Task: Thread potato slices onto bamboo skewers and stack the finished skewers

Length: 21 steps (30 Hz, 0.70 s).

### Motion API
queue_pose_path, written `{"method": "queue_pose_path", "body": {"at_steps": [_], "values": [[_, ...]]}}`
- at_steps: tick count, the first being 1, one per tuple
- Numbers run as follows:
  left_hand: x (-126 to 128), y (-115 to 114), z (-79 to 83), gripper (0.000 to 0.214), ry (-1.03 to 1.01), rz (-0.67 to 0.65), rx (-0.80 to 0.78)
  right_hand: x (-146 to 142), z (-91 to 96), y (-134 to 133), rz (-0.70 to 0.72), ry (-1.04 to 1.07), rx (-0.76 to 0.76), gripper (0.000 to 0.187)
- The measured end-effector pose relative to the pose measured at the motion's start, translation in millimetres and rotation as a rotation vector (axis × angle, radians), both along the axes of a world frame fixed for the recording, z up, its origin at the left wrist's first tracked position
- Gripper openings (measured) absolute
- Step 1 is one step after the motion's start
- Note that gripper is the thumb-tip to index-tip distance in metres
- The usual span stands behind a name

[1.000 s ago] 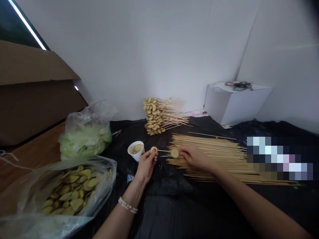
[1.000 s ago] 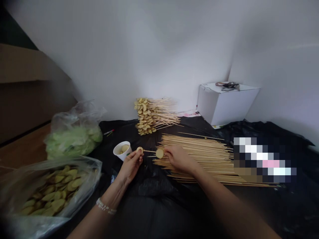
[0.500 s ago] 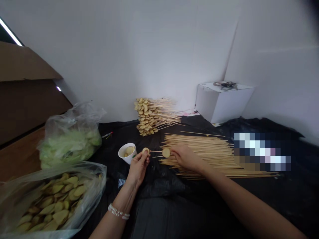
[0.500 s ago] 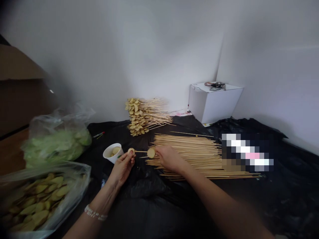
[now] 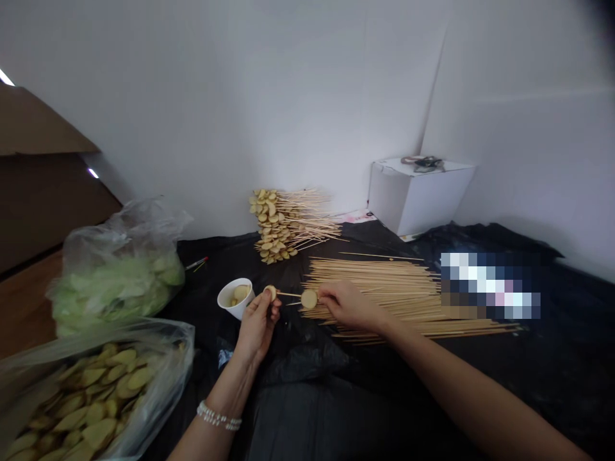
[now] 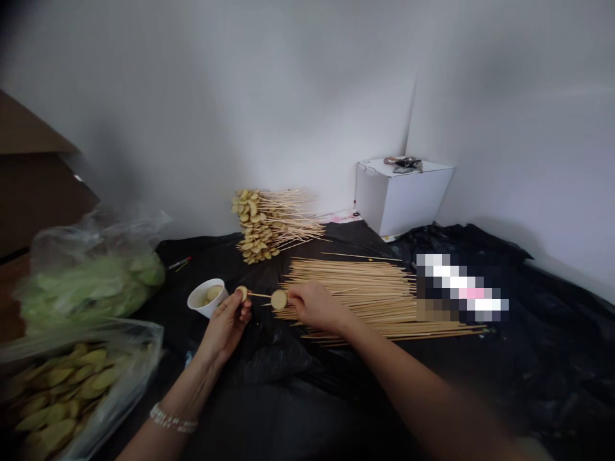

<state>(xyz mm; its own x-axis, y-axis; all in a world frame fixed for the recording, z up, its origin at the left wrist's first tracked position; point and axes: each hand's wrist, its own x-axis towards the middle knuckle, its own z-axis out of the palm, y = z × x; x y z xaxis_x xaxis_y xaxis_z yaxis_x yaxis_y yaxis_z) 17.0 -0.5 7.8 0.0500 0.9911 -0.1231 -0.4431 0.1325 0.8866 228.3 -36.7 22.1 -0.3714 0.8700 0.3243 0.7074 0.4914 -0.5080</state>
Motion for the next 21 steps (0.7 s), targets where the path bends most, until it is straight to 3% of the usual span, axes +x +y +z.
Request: {"method": "queue_pose_path", "body": {"at_steps": [5, 13, 21], "values": [[0, -1, 0.0, 0.035, -0.006, 0.007, 0.007, -5, -1.8, -3, -0.066, -0.050, 0.071, 0.018], [1, -2, 1.0, 0.033, -0.008, -0.033, 0.015, -1, -3.4, 2, 0.015, 0.066, -0.137, 0.027], [1, -2, 0.3, 0.032, -0.014, -0.015, 0.034, -11, -3.8, -5, -0.076, 0.025, 0.048, 0.020]]}}
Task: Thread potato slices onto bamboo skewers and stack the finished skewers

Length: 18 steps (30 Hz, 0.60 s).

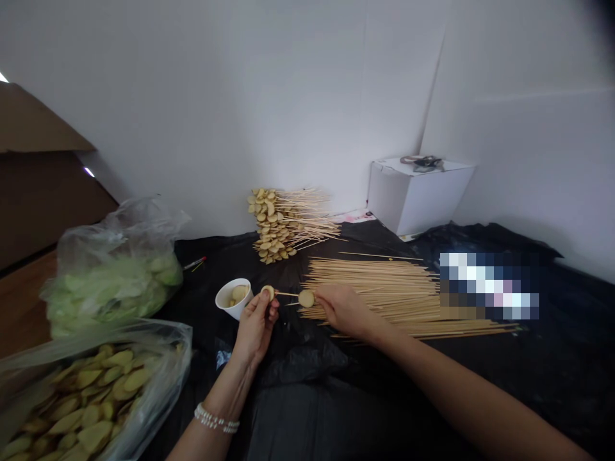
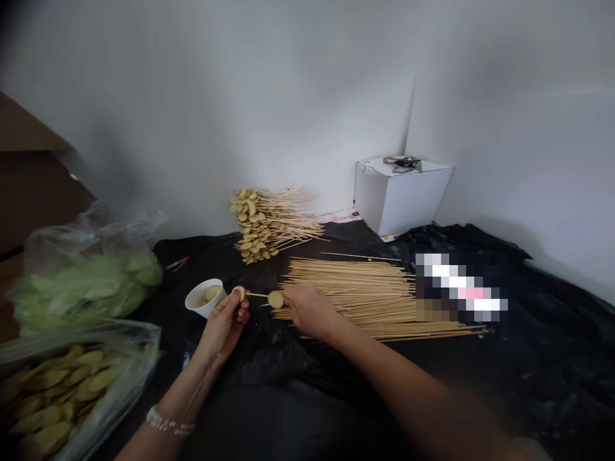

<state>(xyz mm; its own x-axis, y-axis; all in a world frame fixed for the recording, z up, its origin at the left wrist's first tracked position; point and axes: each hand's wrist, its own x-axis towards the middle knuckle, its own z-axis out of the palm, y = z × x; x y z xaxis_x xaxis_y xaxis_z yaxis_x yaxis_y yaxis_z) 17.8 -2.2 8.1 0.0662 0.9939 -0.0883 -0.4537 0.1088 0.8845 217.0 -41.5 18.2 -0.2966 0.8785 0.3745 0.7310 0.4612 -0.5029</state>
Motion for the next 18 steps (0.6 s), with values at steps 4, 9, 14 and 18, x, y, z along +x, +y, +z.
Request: {"method": "queue_pose_path", "body": {"at_steps": [4, 9, 14, 18], "values": [[-0.6, 0.7, -1.9, 0.031, 0.002, -0.026, 0.012, 1.3, -2.1, 1.8, -0.003, 0.045, -0.063, 0.020], [-0.9, 0.5, -2.8, 0.032, 0.036, -0.051, 0.010, 4.6, -7.0, 7.7, 0.075, 0.091, -0.216, 0.027], [-1.2, 0.7, -1.0, 0.031, 0.020, -0.056, 0.014, 1.0, -8.3, 5.6, 0.012, 0.100, -0.141, 0.024], [-0.9, 1.1, -1.6, 0.031, 0.011, -0.046, 0.009, -2.1, -7.4, 0.6, 0.003, 0.075, -0.048, 0.017]]}}
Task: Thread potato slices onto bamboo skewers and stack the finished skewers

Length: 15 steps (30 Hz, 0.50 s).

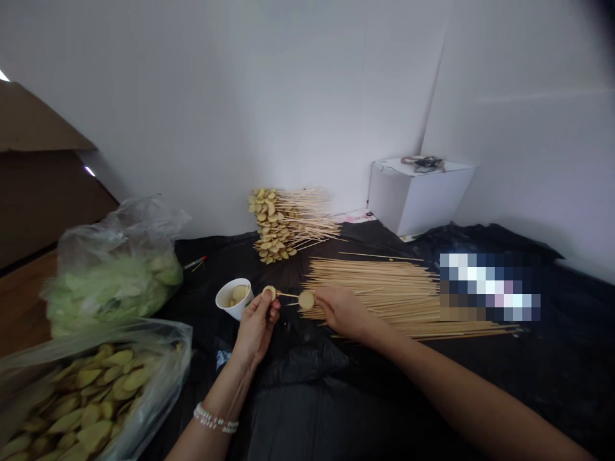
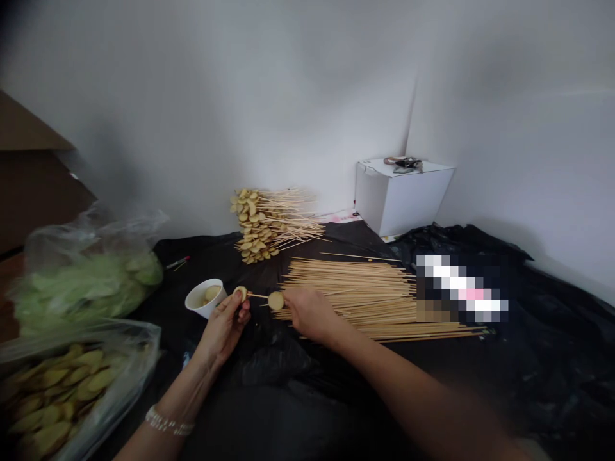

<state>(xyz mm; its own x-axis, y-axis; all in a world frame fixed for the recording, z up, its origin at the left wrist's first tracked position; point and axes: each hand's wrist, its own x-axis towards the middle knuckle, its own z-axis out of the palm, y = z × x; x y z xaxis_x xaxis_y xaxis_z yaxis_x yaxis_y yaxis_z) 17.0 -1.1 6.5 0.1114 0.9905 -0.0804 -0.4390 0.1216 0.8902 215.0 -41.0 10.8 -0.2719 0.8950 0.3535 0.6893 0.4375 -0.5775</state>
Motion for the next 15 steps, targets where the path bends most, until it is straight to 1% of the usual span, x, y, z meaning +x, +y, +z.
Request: {"method": "queue_pose_path", "body": {"at_steps": [2, 6, 8, 11, 15], "values": [[0.5, -0.1, -1.2, 0.030, 0.000, -0.004, -0.001, -0.5, -0.8, -0.4, -0.003, 0.011, -0.008, 0.016], [1.5, 0.4, -3.3, 0.032, 0.022, 0.000, 0.002, -0.9, -5.1, 4.3, -0.007, 0.052, -0.110, 0.021], [1.6, 1.1, -3.0, 0.035, 0.027, 0.004, -0.024, -1.3, -6.4, 6.7, 0.004, 0.059, -0.135, 0.023], [1.0, 1.5, -0.9, 0.041, 0.018, 0.009, -0.058, -2.8, -5.0, 6.2, -0.010, 0.068, -0.116, 0.021], [0.7, 0.2, 1.0, 0.038, 0.051, 0.012, 0.006, -6.1, 0.0, -0.5, -0.008, 0.063, -0.082, 0.017]]}}
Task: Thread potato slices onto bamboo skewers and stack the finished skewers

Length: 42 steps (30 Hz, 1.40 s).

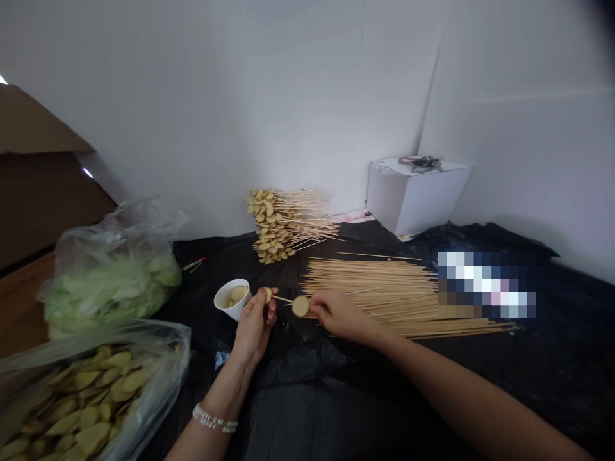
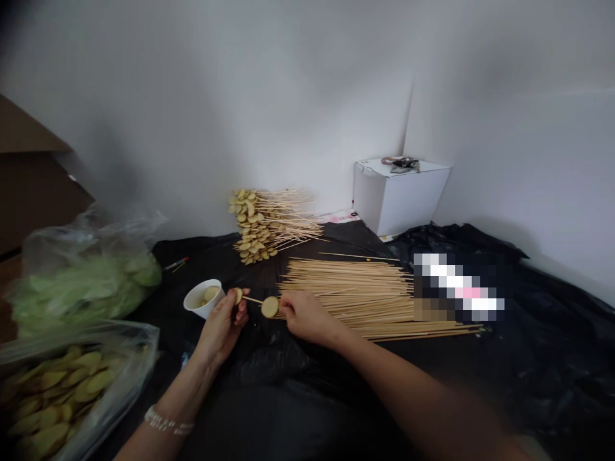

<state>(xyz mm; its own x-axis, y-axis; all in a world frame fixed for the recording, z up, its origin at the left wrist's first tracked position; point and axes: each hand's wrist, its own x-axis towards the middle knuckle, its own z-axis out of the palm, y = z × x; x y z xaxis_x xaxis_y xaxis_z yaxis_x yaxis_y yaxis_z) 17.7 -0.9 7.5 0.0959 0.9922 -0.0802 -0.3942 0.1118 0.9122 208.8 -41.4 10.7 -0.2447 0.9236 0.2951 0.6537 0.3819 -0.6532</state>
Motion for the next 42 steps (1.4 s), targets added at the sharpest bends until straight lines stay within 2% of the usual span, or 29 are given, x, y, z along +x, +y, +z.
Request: {"method": "queue_pose_path", "body": {"at_steps": [6, 13, 21, 25, 30, 35, 40, 42], "values": [[1, 0, -3.5, 0.031, 0.035, 0.020, 0.045, -4, 3.1, -7, -0.011, -0.008, 0.006, 0.018], [2, -2, -0.2, 0.031, 0.028, 0.026, 0.072, -7, -4.5, -1, 0.071, 0.009, -0.105, 0.023], [4, -6, 1.2, 0.032, 0.016, 0.038, 0.068, -8, -4.2, -9, -0.030, -0.062, 0.044, 0.015], [5, -6, 0.3, 0.031, 0.009, 0.027, 0.061, -7, -2.2, -8, -0.032, -0.019, -0.010, 0.018], [4, -5, 1.1, 0.030, 0.014, 0.013, 0.051, -7, -5.4, 0, 0.049, 0.006, -0.113, 0.019], [5, -5, 0.7, 0.030, 0.007, 0.010, 0.067, -7, -5.7, -5, -0.030, -0.034, -0.023, 0.016], [7, -6, -0.3, 0.031, 0.013, 0.023, 0.076, -7, -3.7, -11, -0.040, -0.230, 0.111, 0.016], [7, -7, -0.8, 0.033, 0.010, 0.023, 0.073, -7, -3.8, -10, -0.046, -0.153, 0.077, 0.017]]}}
